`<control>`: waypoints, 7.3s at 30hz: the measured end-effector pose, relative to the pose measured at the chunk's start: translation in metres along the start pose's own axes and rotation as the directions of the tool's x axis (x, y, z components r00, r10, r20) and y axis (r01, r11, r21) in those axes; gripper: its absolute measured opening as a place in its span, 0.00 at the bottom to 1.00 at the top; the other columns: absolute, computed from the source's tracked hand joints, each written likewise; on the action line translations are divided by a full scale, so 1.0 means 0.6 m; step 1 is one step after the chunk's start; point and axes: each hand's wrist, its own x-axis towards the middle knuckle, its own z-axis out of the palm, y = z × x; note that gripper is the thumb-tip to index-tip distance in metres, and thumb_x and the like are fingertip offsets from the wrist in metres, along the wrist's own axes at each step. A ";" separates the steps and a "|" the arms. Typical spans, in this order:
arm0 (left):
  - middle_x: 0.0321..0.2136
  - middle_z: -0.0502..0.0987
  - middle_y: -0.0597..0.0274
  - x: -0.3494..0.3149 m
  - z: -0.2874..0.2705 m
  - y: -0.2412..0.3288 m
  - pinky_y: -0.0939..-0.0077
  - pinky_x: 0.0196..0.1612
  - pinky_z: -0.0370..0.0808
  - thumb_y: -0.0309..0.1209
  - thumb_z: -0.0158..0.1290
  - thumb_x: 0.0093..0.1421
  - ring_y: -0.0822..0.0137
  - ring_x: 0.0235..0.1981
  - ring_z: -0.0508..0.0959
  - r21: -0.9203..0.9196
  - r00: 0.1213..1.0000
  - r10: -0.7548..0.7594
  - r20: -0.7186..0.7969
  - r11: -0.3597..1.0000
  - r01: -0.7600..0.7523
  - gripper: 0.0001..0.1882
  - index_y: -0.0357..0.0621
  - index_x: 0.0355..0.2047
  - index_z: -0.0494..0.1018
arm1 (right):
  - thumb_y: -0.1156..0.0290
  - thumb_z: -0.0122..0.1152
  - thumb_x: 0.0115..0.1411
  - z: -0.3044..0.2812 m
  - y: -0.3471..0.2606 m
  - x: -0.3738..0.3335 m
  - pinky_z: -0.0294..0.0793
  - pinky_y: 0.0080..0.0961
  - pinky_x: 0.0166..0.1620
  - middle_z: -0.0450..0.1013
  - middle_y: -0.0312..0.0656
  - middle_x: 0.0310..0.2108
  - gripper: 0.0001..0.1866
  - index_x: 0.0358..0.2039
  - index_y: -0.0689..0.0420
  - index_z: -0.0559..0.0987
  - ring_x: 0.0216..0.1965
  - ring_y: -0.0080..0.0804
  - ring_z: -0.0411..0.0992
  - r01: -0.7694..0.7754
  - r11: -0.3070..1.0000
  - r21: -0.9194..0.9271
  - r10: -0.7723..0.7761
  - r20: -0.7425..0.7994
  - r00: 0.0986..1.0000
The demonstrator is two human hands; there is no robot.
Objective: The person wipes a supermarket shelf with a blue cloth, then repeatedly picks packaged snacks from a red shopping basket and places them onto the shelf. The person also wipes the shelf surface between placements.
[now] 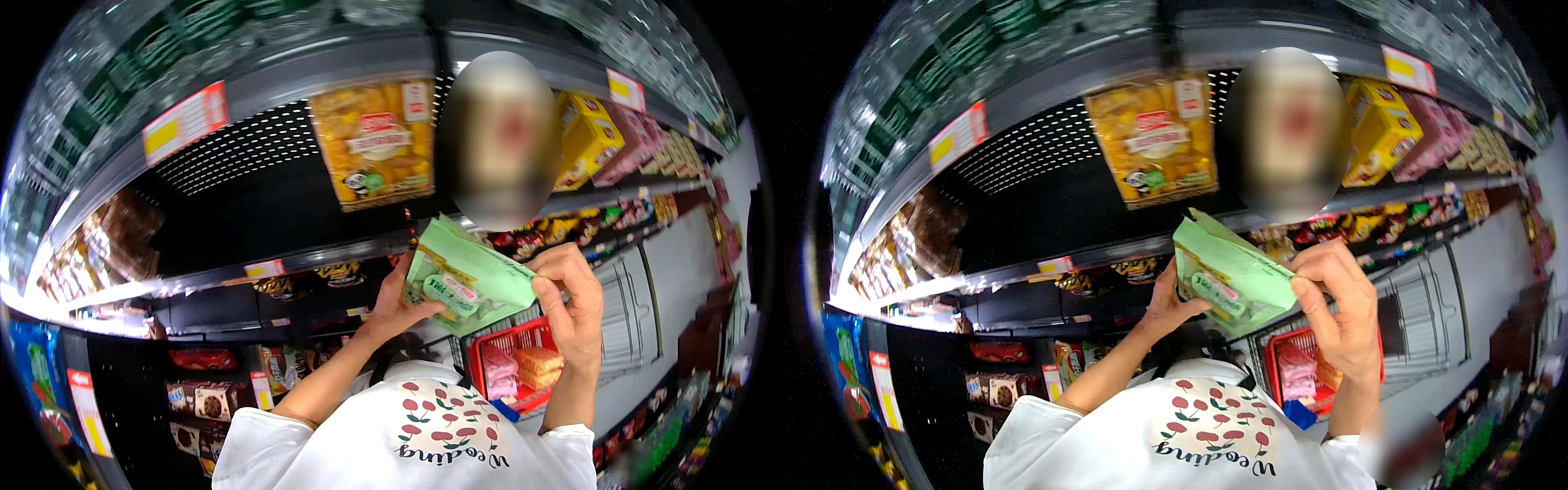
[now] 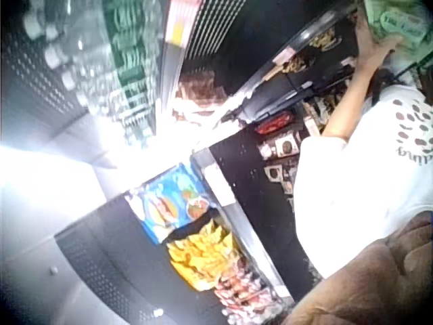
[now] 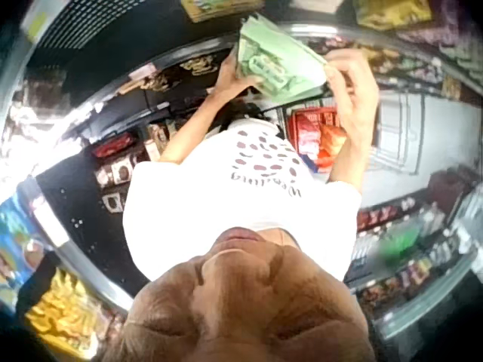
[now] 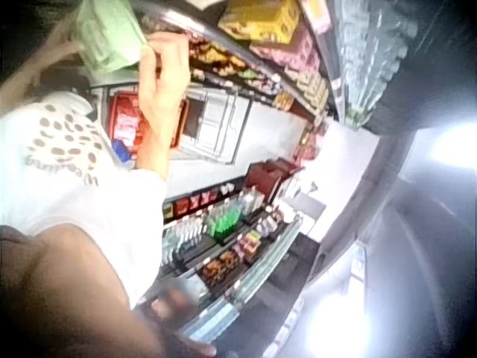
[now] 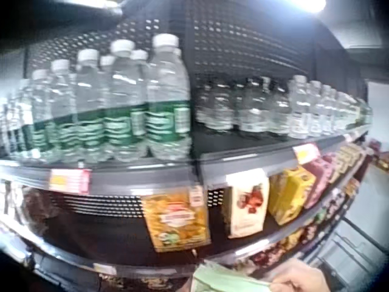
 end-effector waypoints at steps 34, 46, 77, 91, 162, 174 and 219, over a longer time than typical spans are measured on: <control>0.35 0.73 0.55 0.058 -0.621 0.068 0.68 0.42 0.71 0.50 0.46 0.73 0.63 0.37 0.74 0.506 0.253 0.460 -0.851 0.848 0.159 0.26 0.34 0.44 0.75 | 0.60 0.75 0.56 0.775 0.020 0.388 0.81 0.28 0.29 0.78 0.45 0.38 0.35 0.56 0.66 0.71 0.30 0.30 0.78 0.022 0.927 0.374 -0.195 0.431 0.881; 0.39 0.80 0.50 0.046 -0.898 -0.054 0.63 0.44 0.75 0.40 0.55 0.66 0.55 0.40 0.79 0.436 0.254 0.511 -0.821 0.849 -0.298 0.17 0.36 0.41 0.76 | 0.60 0.74 0.58 1.012 0.063 0.490 0.83 0.28 0.32 0.75 0.44 0.39 0.32 0.55 0.65 0.72 0.28 0.29 0.75 0.063 0.883 0.465 -0.213 0.278 0.937; 0.41 0.78 0.57 0.053 -0.930 -0.080 0.66 0.47 0.75 0.32 0.58 0.60 0.61 0.42 0.76 0.489 0.290 0.475 -0.831 0.872 -0.030 0.15 0.36 0.44 0.76 | 0.64 0.66 0.65 1.030 0.090 0.480 0.83 0.28 0.35 0.77 0.46 0.41 0.23 0.53 0.66 0.73 0.32 0.30 0.76 -0.037 0.880 0.473 -0.136 0.325 0.936; 0.43 0.72 0.56 0.089 -0.801 -0.103 0.58 0.57 0.68 0.44 0.58 0.63 0.56 0.48 0.73 0.651 0.068 0.652 -0.755 0.758 -0.044 0.28 0.34 0.53 0.67 | 0.66 0.62 0.68 0.987 0.121 0.414 0.83 0.27 0.36 0.77 0.47 0.42 0.19 0.53 0.66 0.73 0.33 0.30 0.77 0.067 0.853 0.518 -0.264 0.317 0.911; 0.37 0.83 0.57 -0.021 0.210 -0.133 0.78 0.40 0.78 0.24 0.53 0.69 0.70 0.36 0.83 0.462 0.798 -0.557 0.230 0.784 0.414 0.08 0.38 0.47 0.76 | 0.68 0.63 0.59 -0.085 0.590 -0.660 0.70 0.25 0.29 0.72 0.37 0.21 0.10 0.32 0.61 0.74 0.25 0.24 0.71 -0.956 0.268 0.122 0.879 -0.437 0.191; 0.65 0.67 0.51 0.013 0.208 -0.105 0.63 0.56 0.77 0.32 0.73 0.49 0.58 0.65 0.69 0.257 0.705 -0.458 0.542 0.889 0.380 0.50 0.46 0.70 0.58 | 0.76 0.66 0.56 -0.187 0.183 -0.292 0.66 0.24 0.24 0.70 0.33 0.15 0.07 0.26 0.58 0.74 0.18 0.19 0.69 -0.747 0.663 0.039 0.748 -0.031 0.662; 0.32 0.73 0.67 -0.049 -0.640 0.047 0.79 0.35 0.70 0.27 0.47 0.63 0.76 0.30 0.70 0.218 0.422 0.198 -0.885 0.976 -0.001 0.21 0.39 0.57 0.68 | 0.70 0.74 0.58 0.788 -0.018 0.336 0.79 0.28 0.47 0.79 0.47 0.45 0.29 0.54 0.64 0.69 0.44 0.29 0.78 -0.063 0.919 0.388 -0.149 0.493 0.857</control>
